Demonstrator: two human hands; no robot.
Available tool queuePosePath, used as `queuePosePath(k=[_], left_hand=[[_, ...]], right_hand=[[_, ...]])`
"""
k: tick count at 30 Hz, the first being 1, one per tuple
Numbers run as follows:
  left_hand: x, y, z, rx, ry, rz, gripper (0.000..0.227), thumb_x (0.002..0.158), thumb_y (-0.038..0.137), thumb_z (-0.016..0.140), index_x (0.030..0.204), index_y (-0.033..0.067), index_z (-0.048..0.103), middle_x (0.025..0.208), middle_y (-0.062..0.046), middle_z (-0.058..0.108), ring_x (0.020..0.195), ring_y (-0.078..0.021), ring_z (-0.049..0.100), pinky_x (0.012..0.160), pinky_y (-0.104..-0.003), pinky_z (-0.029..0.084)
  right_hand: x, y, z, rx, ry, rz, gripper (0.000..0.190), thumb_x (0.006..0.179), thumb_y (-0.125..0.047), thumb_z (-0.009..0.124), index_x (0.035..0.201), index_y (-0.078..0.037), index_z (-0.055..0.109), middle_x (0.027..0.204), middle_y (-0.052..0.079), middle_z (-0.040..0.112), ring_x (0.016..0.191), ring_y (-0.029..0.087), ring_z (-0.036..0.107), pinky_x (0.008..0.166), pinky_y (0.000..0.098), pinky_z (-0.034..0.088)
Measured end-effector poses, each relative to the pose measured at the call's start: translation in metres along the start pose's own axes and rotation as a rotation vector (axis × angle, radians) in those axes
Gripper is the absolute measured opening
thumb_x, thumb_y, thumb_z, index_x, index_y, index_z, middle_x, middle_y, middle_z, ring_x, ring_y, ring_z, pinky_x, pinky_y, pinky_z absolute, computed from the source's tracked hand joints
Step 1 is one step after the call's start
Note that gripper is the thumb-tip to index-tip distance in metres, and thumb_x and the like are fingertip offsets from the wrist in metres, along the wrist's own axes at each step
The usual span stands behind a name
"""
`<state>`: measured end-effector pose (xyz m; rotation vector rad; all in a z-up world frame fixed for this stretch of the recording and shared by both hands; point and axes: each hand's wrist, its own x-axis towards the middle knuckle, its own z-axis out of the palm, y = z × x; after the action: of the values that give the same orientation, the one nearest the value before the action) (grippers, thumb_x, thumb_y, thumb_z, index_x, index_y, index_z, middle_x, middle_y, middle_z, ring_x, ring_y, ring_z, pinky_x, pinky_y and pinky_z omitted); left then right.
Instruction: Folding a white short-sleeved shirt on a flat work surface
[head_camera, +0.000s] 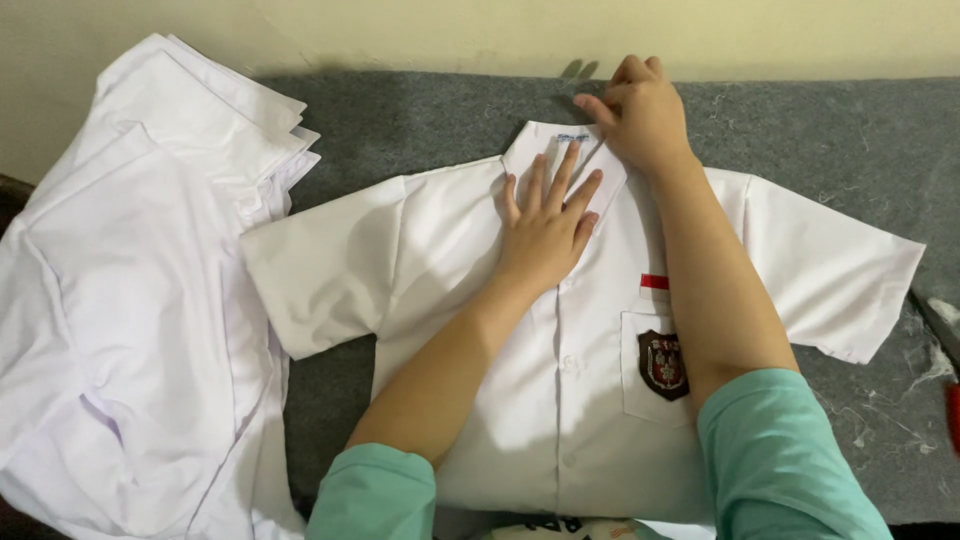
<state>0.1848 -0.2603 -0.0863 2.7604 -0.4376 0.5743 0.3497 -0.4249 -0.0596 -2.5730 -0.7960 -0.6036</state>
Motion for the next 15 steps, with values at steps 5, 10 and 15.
queuePosePath(k=[5,10,15], left_hand=[[0.004,0.005,0.000,-0.048,-0.054,0.105,0.056,0.106,0.043,0.044,0.154,0.0125,0.049,0.169,-0.001,0.028,0.158,-0.0190,0.021,0.123,-0.065,0.011],[0.006,0.006,-0.007,-0.068,-0.277,0.087,0.070,0.106,0.056,0.024,0.161,0.0124,0.032,0.170,-0.004,0.025,0.157,-0.0192,0.022,0.121,-0.063,0.008],[0.008,0.004,-0.018,-0.139,-0.370,0.076,0.074,0.104,0.063,0.020,0.164,0.0184,0.023,0.173,-0.003,0.017,0.159,-0.0194,0.014,0.121,-0.060,0.004]], right_hand=[[0.012,-0.017,-0.068,0.252,-0.375,0.430,0.041,0.111,-0.037,0.065,0.087,-0.003,0.064,0.081,0.011,0.060,0.071,0.026,0.053,0.067,0.0406,0.040],[0.017,-0.044,-0.096,0.192,-0.767,0.618,0.040,0.097,-0.047,0.071,0.108,-0.008,0.075,0.101,0.009,0.074,0.088,0.027,0.064,0.074,0.0418,0.047],[0.008,-0.015,-0.072,0.290,-0.630,0.529,0.022,0.095,-0.032,0.078,0.094,-0.010,0.075,0.081,0.005,0.068,0.074,0.020,0.056,0.067,0.0362,0.041]])
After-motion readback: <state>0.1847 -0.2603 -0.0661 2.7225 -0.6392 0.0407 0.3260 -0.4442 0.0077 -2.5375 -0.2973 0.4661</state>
